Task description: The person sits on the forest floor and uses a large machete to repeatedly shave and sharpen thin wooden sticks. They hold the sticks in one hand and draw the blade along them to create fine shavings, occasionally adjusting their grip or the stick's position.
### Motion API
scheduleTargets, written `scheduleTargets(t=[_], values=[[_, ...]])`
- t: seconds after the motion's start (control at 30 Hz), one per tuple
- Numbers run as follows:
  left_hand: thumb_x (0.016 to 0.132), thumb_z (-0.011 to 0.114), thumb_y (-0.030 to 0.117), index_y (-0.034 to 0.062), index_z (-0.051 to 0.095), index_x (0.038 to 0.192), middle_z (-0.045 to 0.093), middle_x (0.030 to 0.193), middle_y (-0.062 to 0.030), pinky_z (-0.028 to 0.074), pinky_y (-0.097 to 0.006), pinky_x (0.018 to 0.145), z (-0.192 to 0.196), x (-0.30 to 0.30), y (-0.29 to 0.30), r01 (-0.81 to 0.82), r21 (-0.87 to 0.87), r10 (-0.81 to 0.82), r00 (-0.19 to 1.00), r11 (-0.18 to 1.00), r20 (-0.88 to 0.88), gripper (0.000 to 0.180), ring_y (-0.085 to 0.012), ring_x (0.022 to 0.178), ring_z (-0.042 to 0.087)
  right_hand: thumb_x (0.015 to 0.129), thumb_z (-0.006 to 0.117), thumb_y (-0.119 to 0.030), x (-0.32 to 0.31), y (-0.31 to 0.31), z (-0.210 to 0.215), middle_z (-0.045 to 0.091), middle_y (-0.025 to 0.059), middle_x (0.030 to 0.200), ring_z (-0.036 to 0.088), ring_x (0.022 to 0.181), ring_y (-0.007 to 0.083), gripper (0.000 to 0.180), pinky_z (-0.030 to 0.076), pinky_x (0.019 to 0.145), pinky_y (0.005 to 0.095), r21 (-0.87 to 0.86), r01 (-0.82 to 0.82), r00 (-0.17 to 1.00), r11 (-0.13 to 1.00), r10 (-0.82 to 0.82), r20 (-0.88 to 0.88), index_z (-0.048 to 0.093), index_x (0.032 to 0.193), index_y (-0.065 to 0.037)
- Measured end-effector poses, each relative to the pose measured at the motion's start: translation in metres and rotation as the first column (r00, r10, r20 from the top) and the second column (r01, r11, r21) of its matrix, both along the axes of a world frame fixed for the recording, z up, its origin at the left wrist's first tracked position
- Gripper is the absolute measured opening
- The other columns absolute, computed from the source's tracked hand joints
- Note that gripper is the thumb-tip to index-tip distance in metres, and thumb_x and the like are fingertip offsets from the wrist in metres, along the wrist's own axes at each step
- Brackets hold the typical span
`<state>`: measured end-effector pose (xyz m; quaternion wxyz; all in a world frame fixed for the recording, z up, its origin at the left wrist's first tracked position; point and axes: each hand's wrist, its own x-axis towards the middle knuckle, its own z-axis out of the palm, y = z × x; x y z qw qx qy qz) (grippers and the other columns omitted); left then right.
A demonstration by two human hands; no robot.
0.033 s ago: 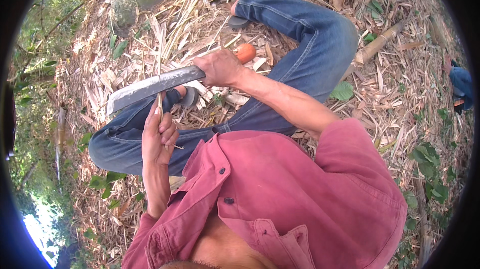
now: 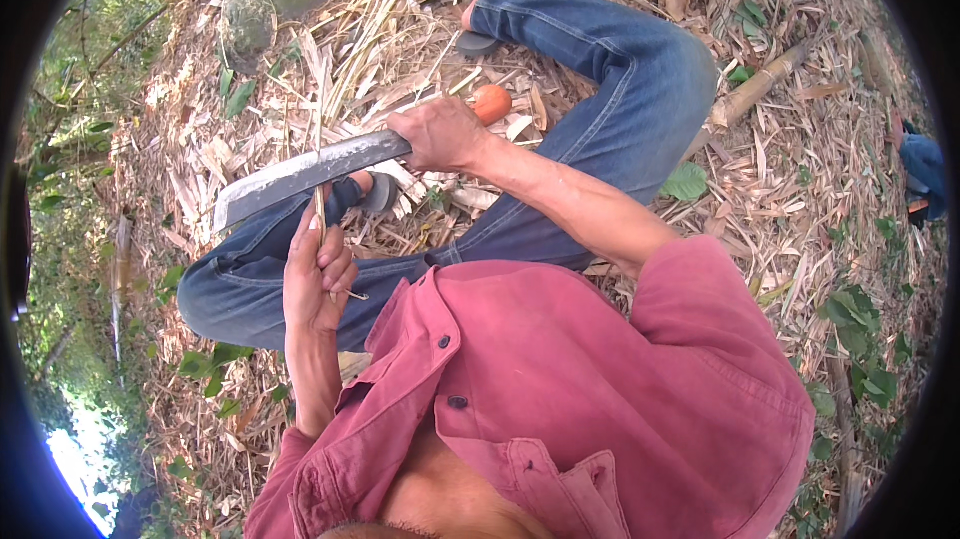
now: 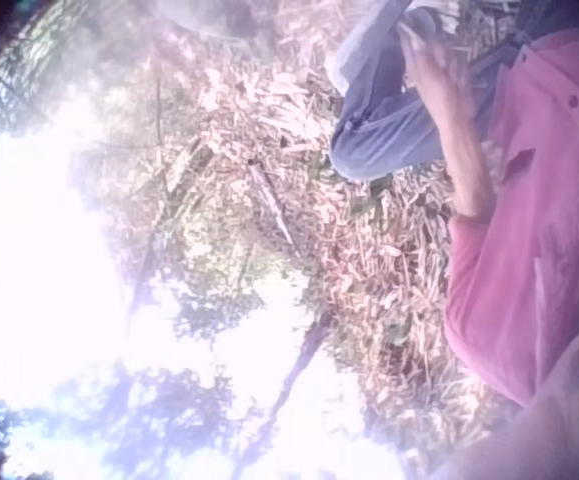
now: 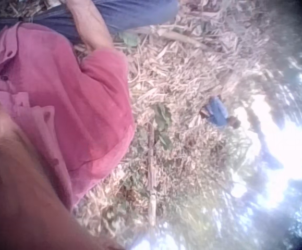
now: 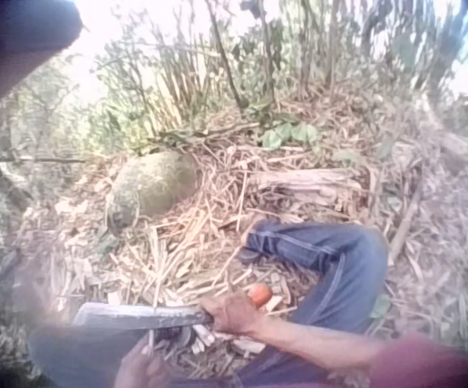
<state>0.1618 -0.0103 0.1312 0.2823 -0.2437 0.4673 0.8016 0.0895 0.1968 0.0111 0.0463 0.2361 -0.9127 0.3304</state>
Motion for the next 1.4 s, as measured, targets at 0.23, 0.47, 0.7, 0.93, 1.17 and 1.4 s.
scheduleTargets(t=[0.23,0.47,0.7,0.93,1.17,1.4], values=[[0.099,0.03,0.016,0.0088,0.029,0.142,0.028,0.06,0.0058,0.024,-0.016,0.035,0.011,0.021,-0.006,-0.039,0.007,0.039,0.999,0.999,0.016,0.044,-0.0016,0.041,0.025,0.068,0.059,-0.018,-0.017,0.009,-0.004,0.063,0.0139,0.066,0.065,0.065,0.0333,0.013,0.052,0.059,0.0431,0.192,0.118,0.975,0.974,-0.151,0.165,0.055,0.074,-0.006],[0.1,0.032,0.018,0.0092,0.03,0.143,0.028,0.058,0.0052,0.024,-0.016,0.036,0.02,0.037,-0.012,-0.064,0.021,0.063,0.997,0.998,0.038,0.044,-0.0023,0.041,0.025,0.079,0.053,-0.022,-0.033,0.021,-0.008,0.063,0.0099,0.062,0.063,0.052,0.0237,0.015,0.052,0.054,0.0431,0.235,0.14,0.934,0.962,-0.207,0.291,0.061,0.076,-0.009],[0.098,0.042,0.021,0.0064,0.035,0.14,0.034,0.059,0.0055,0.026,-0.017,0.036,0.004,0.039,-0.022,0.004,-0.168,-0.009,1.0,0.986,-0.026,0.044,-0.0023,0.042,0.029,0.081,0.056,-0.022,-0.034,0.033,0.009,0.06,0.009,0.054,0.061,0.047,0.0216,0.019,0.05,0.046,0.038,0.103,0.295,0.939,0.95,-0.308,0.15,0.063,0.078,-0.005],[0.099,0.044,0.022,0.0061,0.049,0.128,0.035,0.06,0.0071,0.024,-0.016,0.038,-0.01,-0.002,-0.008,0.034,-0.358,-0.063,0.996,0.933,-0.068,0.034,-0.0006,0.045,0.027,0.073,0.063,-0.022,0.006,-0.009,0.018,0.059,0.0118,0.061,0.062,0.057,0.0323,0.02,0.048,0.052,0.0429,-0.006,-0.035,0.999,0.999,0.035,0.02,0.052,0.073,-0.006],[0.099,0.042,0.02,0.0068,0.042,0.136,0.028,0.059,0.0076,0.022,-0.016,0.037,-0.007,0.0,0.001,0.008,-0.223,-0.013,1.0,0.975,-0.021,0.039,-0.0008,0.044,0.025,0.07,0.062,-0.018,0.004,-0.004,0.006,0.059,0.0117,0.064,0.061,0.06,0.034,0.018,0.047,0.052,0.0441,0.022,-0.032,0.999,0.999,0.032,0.028,0.051,0.075,-0.006],[0.099,0.038,0.014,0.003,0.035,0.139,0.029,0.06,0.0064,0.023,-0.016,0.035,0.013,0.019,-0.002,-0.01,-0.14,0.008,1.0,0.99,-0.017,0.042,-0.0011,0.042,0.024,0.071,0.058,-0.019,-0.021,0.014,0.001,0.063,0.0161,0.064,0.065,0.062,0.034,0.014,0.051,0.059,0.0462,0.12,0.143,0.983,0.982,-0.155,0.098,0.058,0.075,-0.006]])
